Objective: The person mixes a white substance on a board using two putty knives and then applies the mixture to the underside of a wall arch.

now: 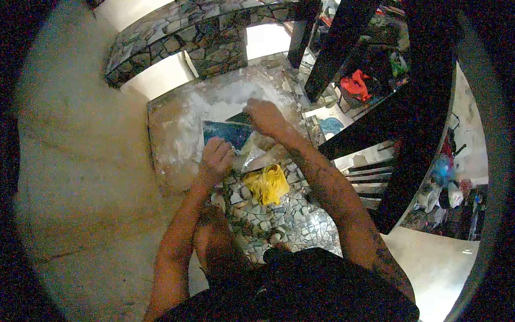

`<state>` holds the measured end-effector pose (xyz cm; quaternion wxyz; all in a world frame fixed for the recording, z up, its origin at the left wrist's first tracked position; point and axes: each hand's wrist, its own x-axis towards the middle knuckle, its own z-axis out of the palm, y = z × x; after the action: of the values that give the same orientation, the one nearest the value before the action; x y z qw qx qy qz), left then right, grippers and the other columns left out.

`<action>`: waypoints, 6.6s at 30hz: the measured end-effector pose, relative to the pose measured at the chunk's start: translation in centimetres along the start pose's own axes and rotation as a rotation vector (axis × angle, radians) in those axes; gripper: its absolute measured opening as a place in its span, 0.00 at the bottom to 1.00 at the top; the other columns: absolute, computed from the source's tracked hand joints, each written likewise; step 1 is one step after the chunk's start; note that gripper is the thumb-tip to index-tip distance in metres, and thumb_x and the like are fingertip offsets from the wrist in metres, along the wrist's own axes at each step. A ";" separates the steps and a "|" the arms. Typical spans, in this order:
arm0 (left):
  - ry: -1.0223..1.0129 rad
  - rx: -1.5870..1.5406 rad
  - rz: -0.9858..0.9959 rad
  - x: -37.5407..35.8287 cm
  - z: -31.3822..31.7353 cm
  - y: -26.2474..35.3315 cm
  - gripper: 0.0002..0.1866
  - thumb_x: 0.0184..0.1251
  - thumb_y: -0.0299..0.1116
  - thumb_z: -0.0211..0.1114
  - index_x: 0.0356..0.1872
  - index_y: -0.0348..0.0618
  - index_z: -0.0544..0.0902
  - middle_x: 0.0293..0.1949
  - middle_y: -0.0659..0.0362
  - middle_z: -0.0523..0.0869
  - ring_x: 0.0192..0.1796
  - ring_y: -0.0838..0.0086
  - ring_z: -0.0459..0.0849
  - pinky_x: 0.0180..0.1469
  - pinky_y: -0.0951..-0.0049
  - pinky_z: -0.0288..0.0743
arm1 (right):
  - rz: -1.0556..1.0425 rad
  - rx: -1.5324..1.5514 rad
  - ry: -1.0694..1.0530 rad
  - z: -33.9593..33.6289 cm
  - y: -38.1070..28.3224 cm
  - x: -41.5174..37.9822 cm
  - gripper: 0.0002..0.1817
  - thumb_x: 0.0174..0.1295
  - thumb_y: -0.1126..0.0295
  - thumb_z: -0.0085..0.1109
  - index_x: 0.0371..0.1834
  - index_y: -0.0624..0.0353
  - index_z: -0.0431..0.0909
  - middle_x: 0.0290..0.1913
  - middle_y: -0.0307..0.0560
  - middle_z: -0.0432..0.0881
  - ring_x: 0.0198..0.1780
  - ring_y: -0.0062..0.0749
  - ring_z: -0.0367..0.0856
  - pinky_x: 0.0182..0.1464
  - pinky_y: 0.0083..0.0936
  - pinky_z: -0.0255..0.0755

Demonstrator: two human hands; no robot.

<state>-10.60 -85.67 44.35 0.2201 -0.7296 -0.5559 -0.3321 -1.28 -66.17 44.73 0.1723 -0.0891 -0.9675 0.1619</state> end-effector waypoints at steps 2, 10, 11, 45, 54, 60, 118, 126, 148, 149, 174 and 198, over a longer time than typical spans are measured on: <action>-0.014 -0.017 -0.015 -0.7 -0.1 -0.6 0.08 0.35 0.25 0.60 0.23 0.39 0.74 0.25 0.57 0.71 0.32 0.64 0.74 0.37 0.64 0.72 | 0.087 0.083 0.113 -0.6 0.6 0.0 0.10 0.42 0.77 0.59 0.30 0.61 0.76 0.32 0.50 0.75 0.40 0.47 0.77 0.41 0.38 0.72; 0.048 0.046 -0.892 -0.2 -3.9 -3.6 0.08 0.47 0.30 0.65 0.23 0.36 0.77 0.24 0.47 0.79 0.30 0.52 0.79 0.34 0.59 0.72 | -0.117 -0.117 0.322 0.0 -0.2 -2.7 0.11 0.36 0.81 0.58 0.26 0.57 0.73 0.30 0.48 0.74 0.36 0.46 0.73 0.37 0.38 0.67; 0.005 -0.009 -0.915 0.7 -4.5 -4.0 0.09 0.48 0.30 0.66 0.23 0.36 0.77 0.24 0.46 0.80 0.30 0.51 0.79 0.34 0.58 0.72 | -0.216 -0.004 0.380 0.1 -0.8 -2.7 0.12 0.34 0.82 0.57 0.25 0.56 0.72 0.29 0.46 0.73 0.34 0.44 0.72 0.35 0.37 0.65; 0.463 0.127 -1.380 -15.1 2.4 -21.3 0.16 0.66 0.35 0.56 0.36 0.25 0.77 0.33 0.39 0.81 0.34 0.51 0.79 0.41 0.58 0.69 | 0.257 0.061 0.090 20.1 -17.8 1.3 0.07 0.56 0.72 0.49 0.38 0.58 0.69 0.31 0.48 0.73 0.33 0.41 0.77 0.32 0.35 0.74; 0.481 -0.028 -1.462 -16.2 2.6 -21.8 0.15 0.66 0.31 0.55 0.44 0.26 0.75 0.41 0.39 0.81 0.43 0.50 0.80 0.47 0.58 0.69 | 0.567 -0.085 -0.020 18.5 -17.4 7.1 0.11 0.51 0.76 0.50 0.40 0.61 0.68 0.34 0.54 0.78 0.36 0.46 0.81 0.36 0.37 0.75; 0.529 0.027 -1.418 -15.8 2.7 -21.5 0.14 0.66 0.32 0.55 0.44 0.27 0.75 0.40 0.40 0.81 0.42 0.49 0.80 0.46 0.57 0.69 | 0.587 -0.133 0.023 18.2 -16.2 8.2 0.17 0.48 0.74 0.55 0.43 0.62 0.67 0.36 0.53 0.78 0.33 0.46 0.82 0.36 0.40 0.75; 0.414 0.096 -1.531 -14.8 2.6 -21.2 0.21 0.66 0.38 0.57 0.47 0.25 0.72 0.42 0.34 0.80 0.46 0.42 0.79 0.49 0.52 0.70 | 0.342 0.092 0.354 15.9 -12.0 -4.3 0.17 0.34 0.84 0.54 0.32 0.60 0.72 0.30 0.50 0.71 0.38 0.47 0.71 0.37 0.39 0.67; 0.325 0.122 -1.482 -13.7 1.4 -19.9 0.18 0.65 0.36 0.57 0.44 0.26 0.73 0.39 0.35 0.80 0.44 0.41 0.79 0.45 0.51 0.69 | 0.315 0.056 0.374 13.9 -9.8 -1.3 0.15 0.39 0.79 0.56 0.35 0.59 0.74 0.36 0.55 0.74 0.41 0.53 0.73 0.42 0.44 0.68; 0.346 0.150 -1.455 -15.5 2.7 -21.4 0.20 0.65 0.37 0.57 0.47 0.26 0.73 0.43 0.35 0.79 0.47 0.42 0.77 0.49 0.53 0.68 | 0.029 -0.045 -0.372 4.6 1.6 10.5 0.19 0.27 0.76 0.68 0.28 0.60 0.74 0.28 0.52 0.80 0.30 0.47 0.79 0.31 0.38 0.69; 0.320 0.136 -1.493 -14.7 2.1 -21.0 0.20 0.65 0.37 0.57 0.47 0.26 0.73 0.42 0.35 0.79 0.47 0.42 0.77 0.49 0.53 0.68 | 0.080 -0.046 -0.340 4.3 0.1 9.1 0.17 0.29 0.77 0.66 0.28 0.60 0.74 0.27 0.53 0.80 0.29 0.48 0.79 0.31 0.39 0.69; 0.415 0.125 -1.444 -15.5 3.0 -21.7 0.22 0.63 0.37 0.59 0.47 0.24 0.73 0.42 0.34 0.80 0.46 0.43 0.79 0.50 0.55 0.70 | 1.184 1.547 0.686 13.3 -8.7 -4.3 0.11 0.62 0.64 0.56 0.37 0.61 0.73 0.23 0.41 0.78 0.18 0.25 0.74 0.18 0.25 0.67; -0.076 -0.264 -0.974 4.1 -6.9 -2.4 0.22 0.49 0.32 0.68 0.45 0.33 0.74 0.30 0.42 0.81 0.33 0.50 0.80 0.37 0.57 0.72 | 0.636 0.370 0.298 1.7 -5.1 -2.7 0.18 0.45 0.65 0.61 0.38 0.65 0.79 0.28 0.60 0.81 0.29 0.48 0.81 0.34 0.33 0.75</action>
<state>-13.88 -87.05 51.92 -0.0749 -0.4189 -0.7925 -0.4368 0.02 -72.04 44.15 0.2650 -0.3743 -0.8106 0.3641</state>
